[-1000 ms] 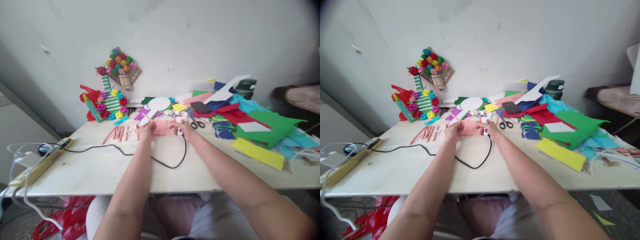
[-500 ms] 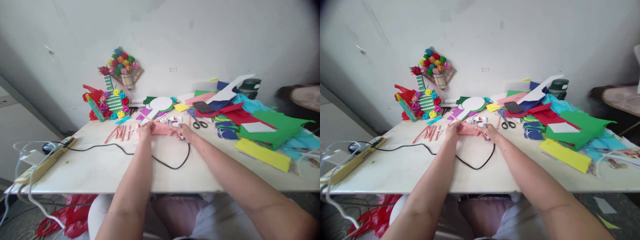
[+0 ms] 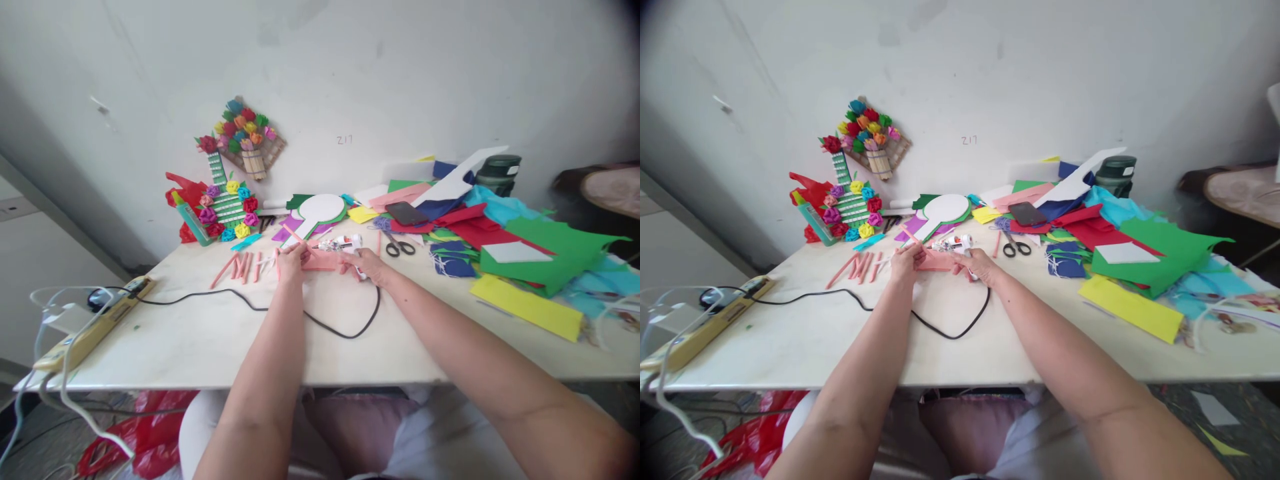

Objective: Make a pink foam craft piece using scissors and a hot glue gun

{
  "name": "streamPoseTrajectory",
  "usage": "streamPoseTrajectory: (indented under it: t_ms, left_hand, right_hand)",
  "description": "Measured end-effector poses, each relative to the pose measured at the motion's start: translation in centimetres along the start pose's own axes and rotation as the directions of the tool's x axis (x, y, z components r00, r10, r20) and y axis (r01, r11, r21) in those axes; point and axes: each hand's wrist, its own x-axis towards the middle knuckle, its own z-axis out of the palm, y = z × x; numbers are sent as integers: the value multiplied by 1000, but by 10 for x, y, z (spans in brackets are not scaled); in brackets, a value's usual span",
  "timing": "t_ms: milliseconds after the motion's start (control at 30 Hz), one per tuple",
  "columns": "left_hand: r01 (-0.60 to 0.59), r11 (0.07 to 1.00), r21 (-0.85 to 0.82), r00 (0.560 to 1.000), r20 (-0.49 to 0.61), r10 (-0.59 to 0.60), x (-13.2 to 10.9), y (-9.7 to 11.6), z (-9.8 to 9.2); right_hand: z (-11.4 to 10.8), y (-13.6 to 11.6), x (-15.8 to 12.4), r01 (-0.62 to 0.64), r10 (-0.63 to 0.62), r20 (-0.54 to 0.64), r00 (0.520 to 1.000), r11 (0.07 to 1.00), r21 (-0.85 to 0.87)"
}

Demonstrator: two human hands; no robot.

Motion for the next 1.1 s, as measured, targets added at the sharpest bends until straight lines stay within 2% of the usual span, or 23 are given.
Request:
streamPoseTrajectory:
  t_ms: [333,733,1100]
  left_hand:
    - [-21,1000,23,999,34,20,0,-1,0]
    - [-29,999,31,999,38,27,-5,3,3]
    - [-10,999,41,999,35,9,-2,-1,4]
  right_hand:
    - [-1,6,4,39,-39,-2,999,998,-41]
    - [-2,6,5,19,-20,-9,1000,986,-168]
    - [0,5,4,12,-15,-19,1000,989,-147]
